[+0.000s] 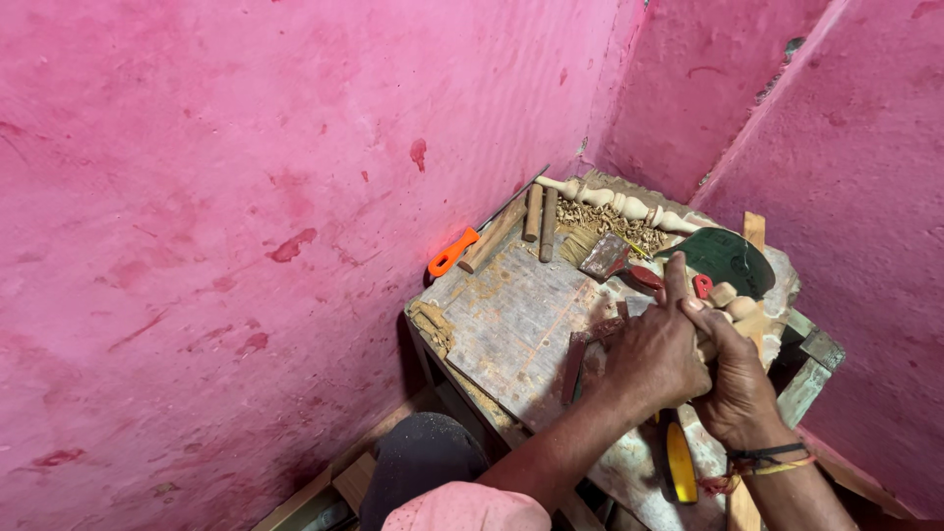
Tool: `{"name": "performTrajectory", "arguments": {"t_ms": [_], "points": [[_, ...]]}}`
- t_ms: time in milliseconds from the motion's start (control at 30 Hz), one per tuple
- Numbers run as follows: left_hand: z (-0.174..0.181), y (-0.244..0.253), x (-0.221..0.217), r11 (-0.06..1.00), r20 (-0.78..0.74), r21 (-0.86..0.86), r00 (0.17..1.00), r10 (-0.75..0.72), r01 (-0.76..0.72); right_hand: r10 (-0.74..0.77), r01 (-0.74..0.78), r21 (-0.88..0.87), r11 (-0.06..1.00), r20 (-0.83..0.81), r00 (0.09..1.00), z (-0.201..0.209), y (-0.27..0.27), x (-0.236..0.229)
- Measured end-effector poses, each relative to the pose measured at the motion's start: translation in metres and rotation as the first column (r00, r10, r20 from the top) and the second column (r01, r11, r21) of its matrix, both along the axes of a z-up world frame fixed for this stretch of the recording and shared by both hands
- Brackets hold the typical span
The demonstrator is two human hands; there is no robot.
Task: The person gathers small wooden dowels and a turned wooden piece from a cluttered workbench. They place these items into a cardboard box along with a green sanding pad and an orange-handled tool, then close the box flaps.
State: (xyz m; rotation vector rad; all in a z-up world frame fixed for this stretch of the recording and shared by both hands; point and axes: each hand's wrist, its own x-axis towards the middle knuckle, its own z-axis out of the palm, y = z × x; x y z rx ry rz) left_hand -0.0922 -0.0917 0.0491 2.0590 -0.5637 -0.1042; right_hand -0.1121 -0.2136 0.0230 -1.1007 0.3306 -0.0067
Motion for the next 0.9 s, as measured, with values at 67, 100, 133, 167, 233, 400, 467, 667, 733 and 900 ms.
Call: {"name": "performTrajectory", "arguments": {"t_ms": [67,100,133,167,233,400,467,667,733,900], "points": [[-0.006,-0.002,0.006,0.998,0.018,0.002,0.998,-0.06,0.06,-0.075,0.076,-0.042,0.996,0.03,0.997,-0.003,-0.011,0.004],[-0.009,-0.004,0.008,0.991,-0.017,-0.083,0.994,-0.111,0.109,-0.116,0.117,-0.022,0.993,0.054,0.992,-0.003,-0.017,0.006],[-0.013,-0.005,0.01,0.973,-0.048,-0.169,0.985,-0.165,0.155,-0.157,0.157,0.0,0.988,0.078,0.985,-0.002,-0.024,0.008],[-0.017,-0.006,0.01,0.947,-0.074,-0.253,0.972,-0.223,0.198,-0.201,0.199,0.025,0.98,0.099,0.975,-0.002,-0.029,0.009],[-0.023,-0.015,0.008,0.839,-0.277,-0.538,0.924,-0.263,0.078,-0.202,0.167,0.186,0.968,0.186,0.962,-0.002,-0.038,0.009],[-0.033,-0.03,0.004,0.669,-0.569,-0.614,0.822,-0.007,-0.419,-0.217,0.131,0.241,0.962,0.373,0.902,-0.003,-0.046,0.006],[-0.037,-0.022,0.01,0.599,-0.78,-0.492,0.626,0.021,-0.633,-0.237,0.158,0.226,0.961,0.378,0.895,0.0,-0.046,0.004],[-0.04,-0.023,0.011,0.317,-0.793,-0.597,0.479,-0.377,-0.737,-0.232,0.095,0.295,0.951,0.475,0.849,-0.002,-0.026,0.001],[-0.041,-0.043,0.004,0.255,-0.725,-0.657,0.503,-0.471,-0.709,-0.265,0.123,0.33,0.936,0.429,0.863,-0.008,-0.02,0.0],[-0.053,-0.046,0.003,0.129,-0.685,-0.673,0.549,-0.478,-0.728,-0.291,0.167,0.288,0.943,0.467,0.835,-0.003,-0.016,-0.002]]}}
